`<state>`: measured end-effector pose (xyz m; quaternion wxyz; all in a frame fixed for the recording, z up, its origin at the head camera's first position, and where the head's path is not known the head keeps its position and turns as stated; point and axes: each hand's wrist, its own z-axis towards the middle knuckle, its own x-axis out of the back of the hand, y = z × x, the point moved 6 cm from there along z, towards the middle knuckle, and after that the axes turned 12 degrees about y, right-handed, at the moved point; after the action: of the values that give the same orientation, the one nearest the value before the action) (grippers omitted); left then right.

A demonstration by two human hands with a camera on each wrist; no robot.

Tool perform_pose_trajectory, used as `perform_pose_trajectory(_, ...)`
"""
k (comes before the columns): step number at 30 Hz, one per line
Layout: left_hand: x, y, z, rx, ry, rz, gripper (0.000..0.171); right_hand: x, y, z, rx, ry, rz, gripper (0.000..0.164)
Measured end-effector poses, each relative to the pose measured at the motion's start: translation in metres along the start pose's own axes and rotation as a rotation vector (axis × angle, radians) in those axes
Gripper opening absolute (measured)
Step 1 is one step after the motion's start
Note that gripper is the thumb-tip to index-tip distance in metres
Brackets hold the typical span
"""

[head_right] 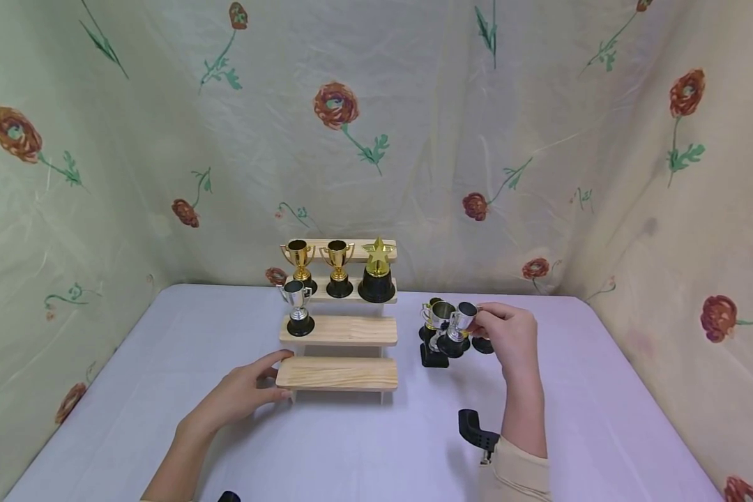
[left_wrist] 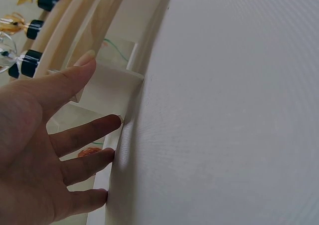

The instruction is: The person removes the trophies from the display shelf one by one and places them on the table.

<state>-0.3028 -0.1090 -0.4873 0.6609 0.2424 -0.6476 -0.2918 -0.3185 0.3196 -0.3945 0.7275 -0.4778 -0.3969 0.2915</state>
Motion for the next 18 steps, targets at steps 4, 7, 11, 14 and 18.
perform_pose_trajectory(4,0.000,0.000,0.000,0.006,-0.001,0.001,0.066,0.002,0.003,0.002,0.008,0.012,-0.004,0.028)
perform_pose_trajectory(7,0.000,0.000,0.000,0.012,-0.003,-0.002,0.066,0.004,0.005,0.003,0.014,0.022,-0.015,0.029)
perform_pose_trajectory(11,0.001,0.001,-0.001,0.012,-0.007,-0.011,0.066,0.007,0.008,0.004,0.006,0.037,-0.030,0.030)
perform_pose_trajectory(14,0.001,0.003,-0.002,0.010,-0.009,-0.014,0.066,0.007,0.010,0.004,-0.006,0.046,-0.029,0.030)
perform_pose_trajectory(18,0.000,0.002,-0.001,0.007,-0.009,-0.013,0.066,0.008,0.012,0.005,-0.014,0.050,-0.023,0.028)
